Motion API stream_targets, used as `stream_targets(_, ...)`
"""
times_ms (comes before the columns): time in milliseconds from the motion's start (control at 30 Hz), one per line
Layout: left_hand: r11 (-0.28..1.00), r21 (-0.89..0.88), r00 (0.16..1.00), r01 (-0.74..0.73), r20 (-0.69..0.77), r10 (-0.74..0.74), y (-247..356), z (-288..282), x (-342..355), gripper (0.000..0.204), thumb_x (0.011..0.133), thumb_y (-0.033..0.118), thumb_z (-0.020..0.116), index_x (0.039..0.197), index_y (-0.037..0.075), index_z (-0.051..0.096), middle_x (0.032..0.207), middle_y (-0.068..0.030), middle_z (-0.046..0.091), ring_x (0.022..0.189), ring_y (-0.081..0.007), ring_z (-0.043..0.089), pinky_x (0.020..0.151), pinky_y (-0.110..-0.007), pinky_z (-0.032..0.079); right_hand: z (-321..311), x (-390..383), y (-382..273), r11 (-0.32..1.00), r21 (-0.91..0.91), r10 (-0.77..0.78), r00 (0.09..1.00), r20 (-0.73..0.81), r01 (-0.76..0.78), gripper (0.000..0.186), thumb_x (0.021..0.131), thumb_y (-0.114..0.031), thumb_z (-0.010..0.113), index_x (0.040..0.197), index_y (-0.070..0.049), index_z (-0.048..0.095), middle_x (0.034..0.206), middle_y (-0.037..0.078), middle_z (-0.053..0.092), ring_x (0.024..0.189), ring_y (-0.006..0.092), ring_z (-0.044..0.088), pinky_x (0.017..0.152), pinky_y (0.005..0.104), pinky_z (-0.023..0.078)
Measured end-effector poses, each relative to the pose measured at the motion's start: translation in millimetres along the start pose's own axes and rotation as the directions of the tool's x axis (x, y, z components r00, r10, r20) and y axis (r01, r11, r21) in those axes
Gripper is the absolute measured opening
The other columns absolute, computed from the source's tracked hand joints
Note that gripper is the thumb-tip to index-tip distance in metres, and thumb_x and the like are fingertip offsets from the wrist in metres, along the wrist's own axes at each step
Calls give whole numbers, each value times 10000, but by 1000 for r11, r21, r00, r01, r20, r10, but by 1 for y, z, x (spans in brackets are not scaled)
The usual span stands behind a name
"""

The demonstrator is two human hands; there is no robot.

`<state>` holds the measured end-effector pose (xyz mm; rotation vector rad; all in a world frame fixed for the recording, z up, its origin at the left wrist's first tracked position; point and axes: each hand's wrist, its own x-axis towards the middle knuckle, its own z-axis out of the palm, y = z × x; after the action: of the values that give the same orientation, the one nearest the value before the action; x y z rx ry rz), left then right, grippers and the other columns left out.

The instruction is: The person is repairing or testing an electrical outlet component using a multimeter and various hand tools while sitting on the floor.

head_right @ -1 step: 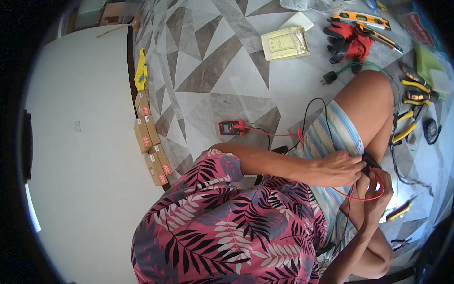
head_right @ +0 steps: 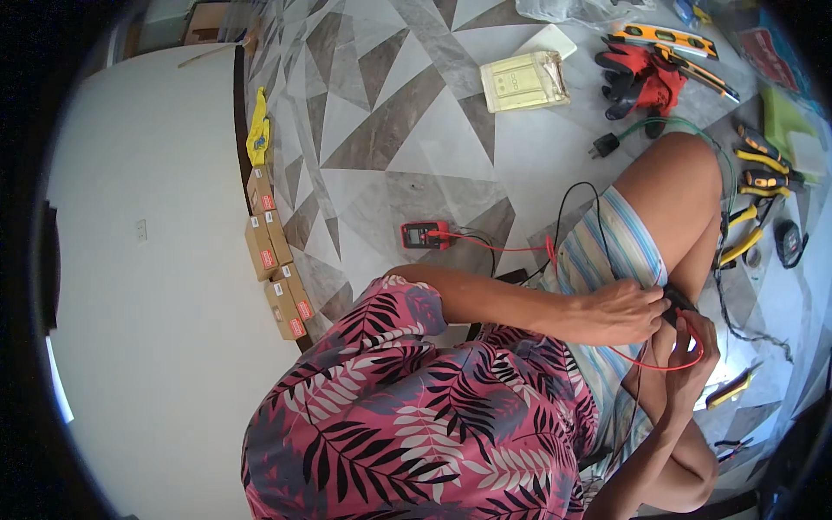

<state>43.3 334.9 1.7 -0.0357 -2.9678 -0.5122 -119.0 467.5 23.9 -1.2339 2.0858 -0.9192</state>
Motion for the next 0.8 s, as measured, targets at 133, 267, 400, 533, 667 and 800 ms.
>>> stream_targets(133, 999, -25, 997, 41, -66, -42, 2, 6, -1, 154, 784, 184, 655, 791, 56, 742, 884, -70, 680, 957, -227, 586, 621, -313, 488, -1, 0, 5, 999, -4, 39, 998, 43, -39, 123, 974, -3, 621, 1060, 65, 678, 953, 153, 689, 868, 238, 652, 779, 340, 513)
stream_targets(267, 998, -20, 997, 57, -45, -58, 3, 4, 2, 158, 794, 185, 656, 801, 55, 746, 901, -73, 685, 972, -227, 589, 624, -312, 489, 1, 1, 3, 998, 18, 56, 998, -4, -56, 103, 918, 43, 647, 1012, 51, 689, 930, 169, 696, 827, 302, 661, 763, 375, 508)
stream_targets(400, 998, -20, 997, 64, 50, -63, 3, 3, 3, 197, 807, 196, 640, 864, 43, 749, 1048, -84, 683, 1013, -217, 586, 674, -289, 514, -1, 3, -1, 999, -18, 38, 999, 1, -38, 109, 915, 46, 647, 1014, 50, 691, 926, 168, 694, 821, 304, 660, 758, 373, 506)
stream_targets(533, 998, -24, 997, 63, 44, -62, 3, 4, 3, 201, 805, 193, 639, 871, 38, 749, 1043, -83, 687, 1014, -215, 588, 677, -287, 515, 1, 3, -5, 999, -11, 46, 999, -11, -46, 112, 916, 48, 641, 1017, 54, 690, 925, 170, 693, 820, 301, 659, 760, 367, 505)
stream_targets(667, 998, -15, 998, 59, 30, -59, 1, 4, 2, 204, 809, 193, 635, 877, 39, 750, 1042, -82, 687, 1017, -214, 586, 676, -289, 517, 4, 4, -10, 998, 19, 61, 998, -28, -60, 111, 917, 47, 639, 1017, 57, 688, 925, 170, 693, 820, 294, 659, 759, 362, 503)
stream_targets(800, 999, -23, 998, 44, 51, -42, 0, 2, 1, 192, 817, 187, 630, 878, 43, 742, 1044, -81, 681, 1026, -215, 584, 673, -292, 517, 6, 2, -5, 998, -4, 58, 997, -43, -58, 114, 913, 46, 642, 1018, 58, 686, 929, 170, 692, 821, 286, 661, 754, 355, 500)
